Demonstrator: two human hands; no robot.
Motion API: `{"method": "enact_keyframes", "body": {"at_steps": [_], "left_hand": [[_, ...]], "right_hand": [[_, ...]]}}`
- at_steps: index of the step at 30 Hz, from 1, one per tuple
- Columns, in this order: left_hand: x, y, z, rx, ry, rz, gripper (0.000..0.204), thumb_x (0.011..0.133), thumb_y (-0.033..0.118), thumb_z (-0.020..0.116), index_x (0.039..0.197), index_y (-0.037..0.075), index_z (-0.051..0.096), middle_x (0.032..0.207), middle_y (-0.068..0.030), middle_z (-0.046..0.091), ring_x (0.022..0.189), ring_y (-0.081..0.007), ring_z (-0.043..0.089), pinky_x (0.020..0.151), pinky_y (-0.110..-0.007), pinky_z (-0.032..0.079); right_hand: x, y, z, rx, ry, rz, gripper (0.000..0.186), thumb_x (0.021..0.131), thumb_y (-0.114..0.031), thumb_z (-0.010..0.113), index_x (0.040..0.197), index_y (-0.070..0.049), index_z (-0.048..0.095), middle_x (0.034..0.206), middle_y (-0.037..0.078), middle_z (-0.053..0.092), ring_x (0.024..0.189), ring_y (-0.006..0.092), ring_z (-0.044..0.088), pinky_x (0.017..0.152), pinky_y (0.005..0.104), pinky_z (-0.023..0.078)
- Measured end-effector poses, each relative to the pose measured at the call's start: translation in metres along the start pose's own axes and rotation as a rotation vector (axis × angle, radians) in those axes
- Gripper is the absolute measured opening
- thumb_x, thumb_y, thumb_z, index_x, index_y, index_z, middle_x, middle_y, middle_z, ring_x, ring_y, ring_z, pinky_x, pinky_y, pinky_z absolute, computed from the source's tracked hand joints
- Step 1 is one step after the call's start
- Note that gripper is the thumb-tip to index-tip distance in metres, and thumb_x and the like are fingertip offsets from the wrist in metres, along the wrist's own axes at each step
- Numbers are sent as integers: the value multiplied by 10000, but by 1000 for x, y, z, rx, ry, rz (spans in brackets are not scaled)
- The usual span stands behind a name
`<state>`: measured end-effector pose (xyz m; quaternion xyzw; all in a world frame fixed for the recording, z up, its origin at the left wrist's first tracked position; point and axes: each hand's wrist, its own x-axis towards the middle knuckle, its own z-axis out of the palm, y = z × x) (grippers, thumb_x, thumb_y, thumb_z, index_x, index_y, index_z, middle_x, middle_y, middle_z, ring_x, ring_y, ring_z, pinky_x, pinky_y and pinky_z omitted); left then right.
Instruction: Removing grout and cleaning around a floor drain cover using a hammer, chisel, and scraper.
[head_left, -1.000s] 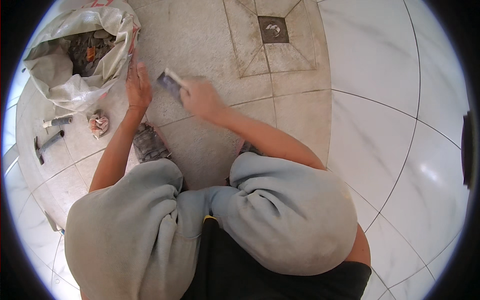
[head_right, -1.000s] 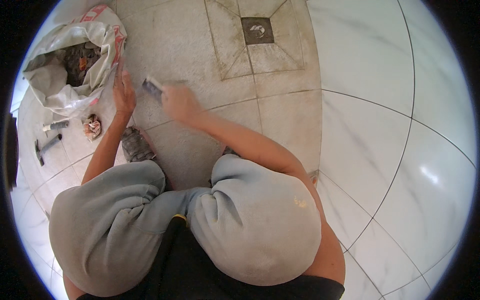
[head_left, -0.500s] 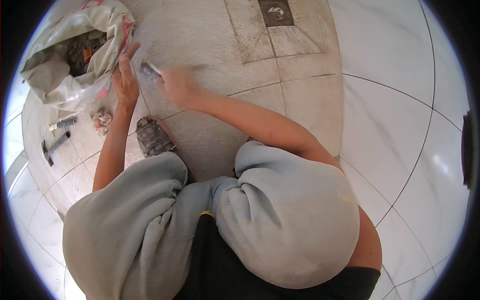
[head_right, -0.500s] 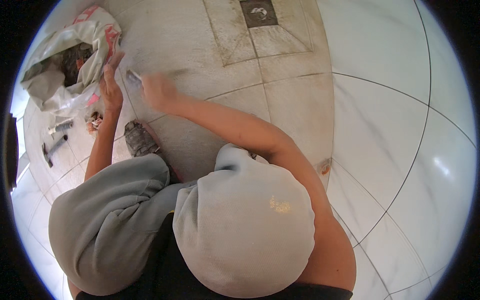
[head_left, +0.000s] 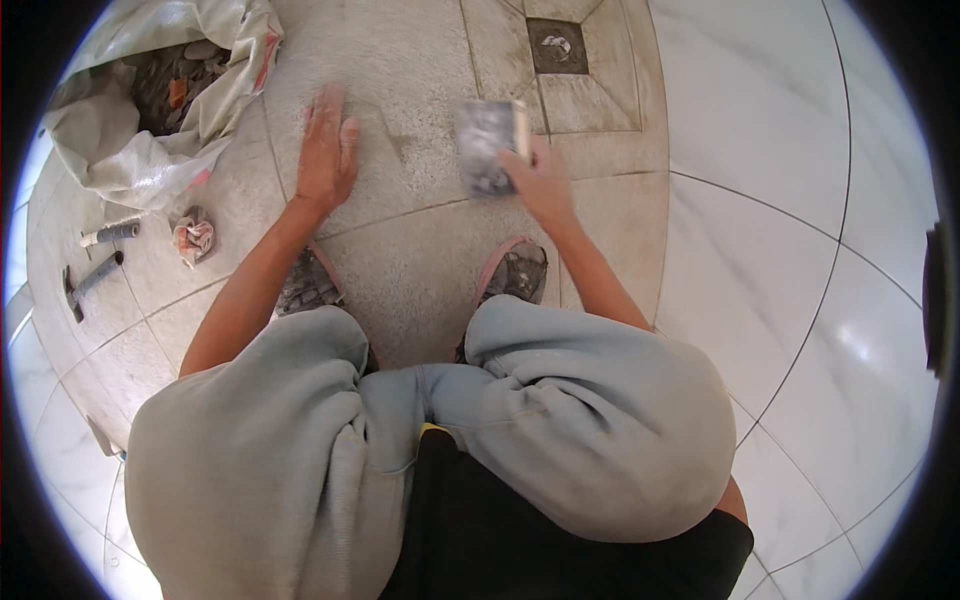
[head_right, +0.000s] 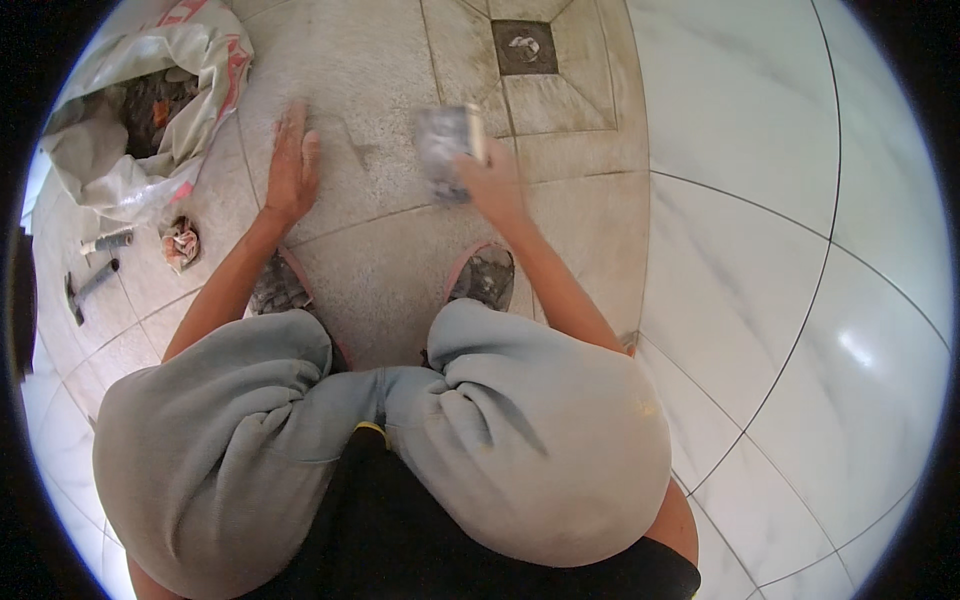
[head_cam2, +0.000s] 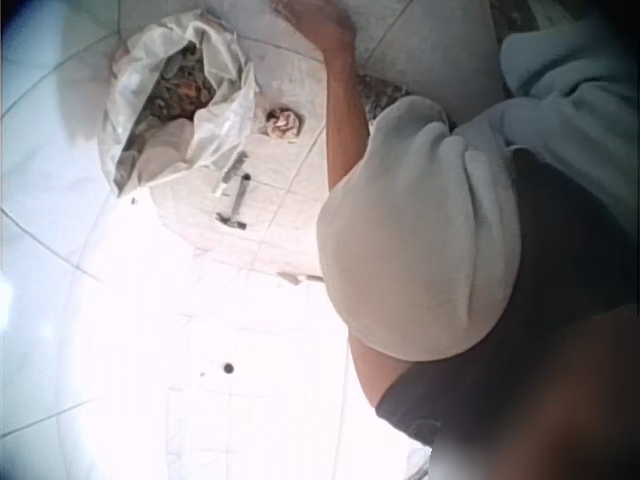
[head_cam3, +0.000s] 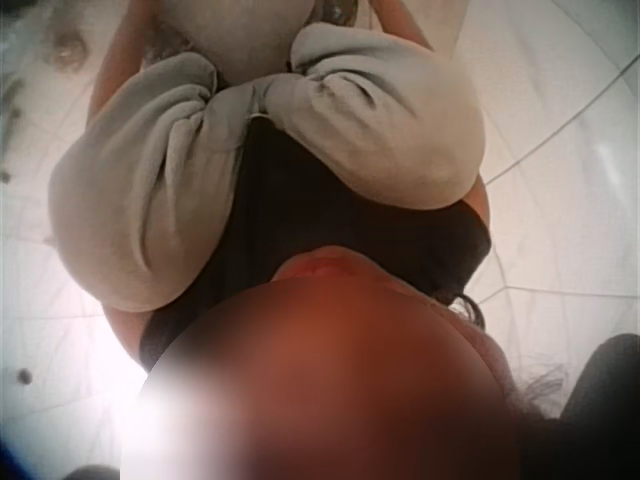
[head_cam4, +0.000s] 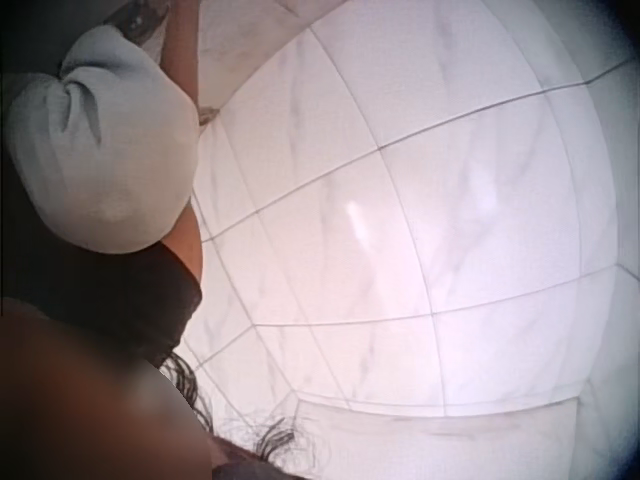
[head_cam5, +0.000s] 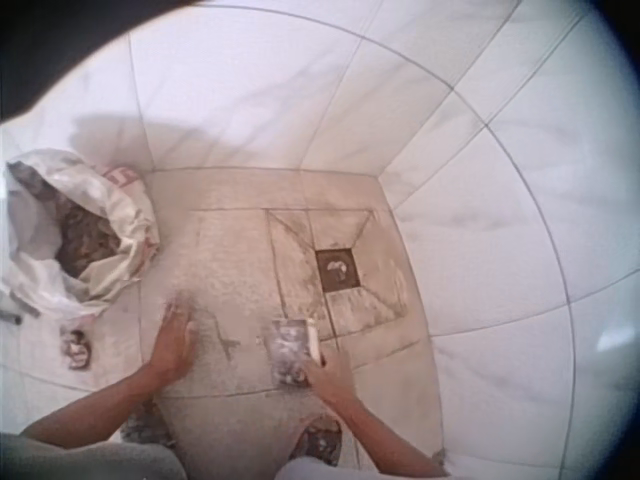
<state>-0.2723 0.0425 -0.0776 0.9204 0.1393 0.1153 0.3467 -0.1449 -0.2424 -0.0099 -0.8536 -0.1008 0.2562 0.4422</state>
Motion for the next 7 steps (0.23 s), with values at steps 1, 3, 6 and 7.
{"method": "enact_keyframes", "body": {"at_steps": [1, 3, 6, 7], "left_hand": [[3, 2, 2, -3, 10, -9, 582, 1072, 315, 358, 1511, -63, 304, 1547, -293, 338, 1481, -415, 259, 1235, -473, 139], [12, 11, 7, -4, -14, 11, 590, 1067, 300, 378, 1509, -80, 283, 1539, -299, 340, 1477, -426, 259, 1232, -480, 148], [21, 18, 22, -63, 36, 77, 592, 1063, 290, 392, 1506, -86, 279, 1544, -288, 338, 1472, -432, 263, 1231, -487, 153], [21, 23, 24, -66, 12, 62, 599, 1063, 295, 393, 1513, -80, 266, 1553, -287, 323, 1472, -440, 259, 1233, -490, 149]], "right_hand": [[-5, 6, -16, -63, 33, 44, 252, 898, -233, 673, 897, 18, 702, 713, 10, 647, 657, 85, 560, 588, 292, 447], [-12, 31, -27, -57, 70, 50, 256, 894, -237, 683, 928, 16, 705, 727, 8, 645, 663, 80, 550, 592, 287, 444], [-9, 24, -12, -102, 80, 118, 274, 877, -252, 719, 1005, -10, 716, 761, 6, 656, 668, 77, 540, 600, 281, 442], [-4, 8, 5, -154, 53, 170, 297, 864, -263, 746, 1051, -33, 725, 781, 6, 667, 667, 78, 540, 605, 282, 444]]}}
